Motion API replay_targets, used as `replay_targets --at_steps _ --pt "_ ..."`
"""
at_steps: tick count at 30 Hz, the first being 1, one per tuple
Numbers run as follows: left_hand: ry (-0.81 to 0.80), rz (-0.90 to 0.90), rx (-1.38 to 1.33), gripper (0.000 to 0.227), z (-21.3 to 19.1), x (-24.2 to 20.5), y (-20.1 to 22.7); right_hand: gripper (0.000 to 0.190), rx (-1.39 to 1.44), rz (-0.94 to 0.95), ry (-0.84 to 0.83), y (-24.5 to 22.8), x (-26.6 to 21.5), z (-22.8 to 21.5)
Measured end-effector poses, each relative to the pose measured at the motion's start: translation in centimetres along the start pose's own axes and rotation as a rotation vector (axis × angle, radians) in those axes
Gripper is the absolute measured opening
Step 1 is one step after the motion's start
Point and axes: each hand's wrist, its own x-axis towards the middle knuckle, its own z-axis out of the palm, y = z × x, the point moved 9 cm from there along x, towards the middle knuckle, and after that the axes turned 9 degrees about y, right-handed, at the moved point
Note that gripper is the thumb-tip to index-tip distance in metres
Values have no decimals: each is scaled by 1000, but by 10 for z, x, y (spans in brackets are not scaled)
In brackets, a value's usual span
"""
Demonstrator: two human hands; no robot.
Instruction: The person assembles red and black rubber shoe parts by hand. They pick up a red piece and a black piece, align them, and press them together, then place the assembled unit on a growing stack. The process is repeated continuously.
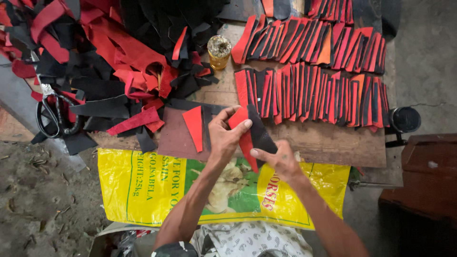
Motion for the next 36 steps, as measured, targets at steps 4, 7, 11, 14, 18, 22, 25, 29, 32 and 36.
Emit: replay_targets --at_steps 4,7,11,14,18,22,25,29,32,36 --pt "34 65 10 43 -4 5 0 29 32 -22 119 1 -11 5" --pt "39 47 -25 43 -4 11 5 10 429 229 202 16 -17 9" --pt "24 -12 -117 45 -1 9 11 22 348 9 114 0 -13 9" --pt "-10 -34 -34 55 8 -3 7 27 268 -26 141 13 -9 -1" --pt "-11 40 -22 46 7 -5 6 27 113 -40 179 27 -7 -7" --pt "-116 -95 -3 40 8 7 -11 21 267 -47 37 18 -3 -2" --pt "-261 -132 71 35 10 3 -18 18 320 -104 119 4 -1 -15" --pt "-261 -204 -37 52 9 -4 -22 17 467 -233 113 -23 0 -16" --pt "-222 -210 -32 53 7 -8 -24 39 512 -201 172 -28 3 -19" --pt "-225 -171 -41 51 12 -9 -15 48 469 -257 197 -44 13 -24"
